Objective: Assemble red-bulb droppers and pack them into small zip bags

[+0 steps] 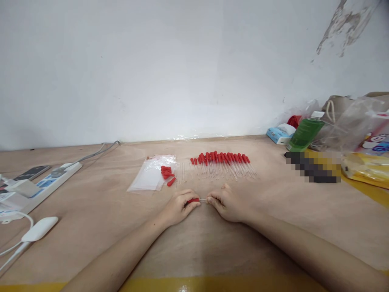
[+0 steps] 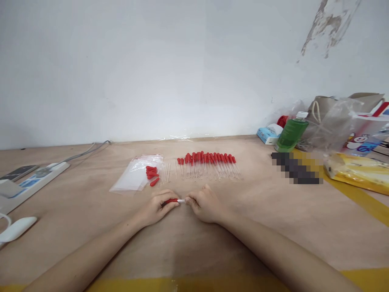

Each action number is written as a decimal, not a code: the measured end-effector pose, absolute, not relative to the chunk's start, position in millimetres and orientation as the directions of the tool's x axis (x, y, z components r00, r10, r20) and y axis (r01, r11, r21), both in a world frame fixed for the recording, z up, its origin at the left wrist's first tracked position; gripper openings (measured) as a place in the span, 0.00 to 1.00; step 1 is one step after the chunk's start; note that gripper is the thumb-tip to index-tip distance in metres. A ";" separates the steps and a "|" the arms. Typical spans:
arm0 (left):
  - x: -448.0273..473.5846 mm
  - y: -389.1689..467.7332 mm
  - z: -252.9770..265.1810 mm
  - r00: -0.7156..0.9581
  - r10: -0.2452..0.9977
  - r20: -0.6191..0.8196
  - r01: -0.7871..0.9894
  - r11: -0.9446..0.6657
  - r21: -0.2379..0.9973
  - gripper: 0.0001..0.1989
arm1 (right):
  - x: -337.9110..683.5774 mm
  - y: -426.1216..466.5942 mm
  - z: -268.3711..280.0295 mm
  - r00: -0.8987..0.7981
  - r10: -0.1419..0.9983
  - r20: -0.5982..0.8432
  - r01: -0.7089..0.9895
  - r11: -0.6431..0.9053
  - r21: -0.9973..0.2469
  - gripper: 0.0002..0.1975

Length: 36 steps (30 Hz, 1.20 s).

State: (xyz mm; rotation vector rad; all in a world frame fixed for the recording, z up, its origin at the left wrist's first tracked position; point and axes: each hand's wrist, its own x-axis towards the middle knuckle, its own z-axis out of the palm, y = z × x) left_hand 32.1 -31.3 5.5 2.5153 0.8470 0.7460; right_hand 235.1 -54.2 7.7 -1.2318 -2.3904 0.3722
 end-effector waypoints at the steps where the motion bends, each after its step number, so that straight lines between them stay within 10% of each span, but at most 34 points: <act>1: 30.6 -29.2 7.1 0.676 0.632 0.380 0.445 -0.760 0.474 0.11 | 236.3 -54.2 10.4 -0.536 0.810 0.238 0.682 0.581 -0.444 0.13; 10: -17.4 6.4 5.0 0.309 0.676 0.669 0.753 -0.603 0.261 0.09 | 254.2 -20.5 16.3 -0.292 0.956 0.037 0.496 0.184 -0.848 0.11; 16: -25.3 12.1 -2.8 0.233 0.790 0.567 0.790 -0.494 0.363 0.07 | 222.9 10.9 30.6 0.077 0.977 0.198 0.735 0.079 -0.674 0.14; 28: -25.8 14.0 -9.3 0.266 0.821 0.505 0.787 -0.488 0.378 0.07 | 181.9 56.3 9.8 0.154 0.963 0.219 0.928 -0.065 -0.366 0.17; 36: -23.4 12.8 -7.9 0.283 0.786 0.550 0.817 -0.498 0.290 0.08 | 164.8 48.8 12.7 0.016 0.946 0.323 0.939 0.096 -0.329 0.15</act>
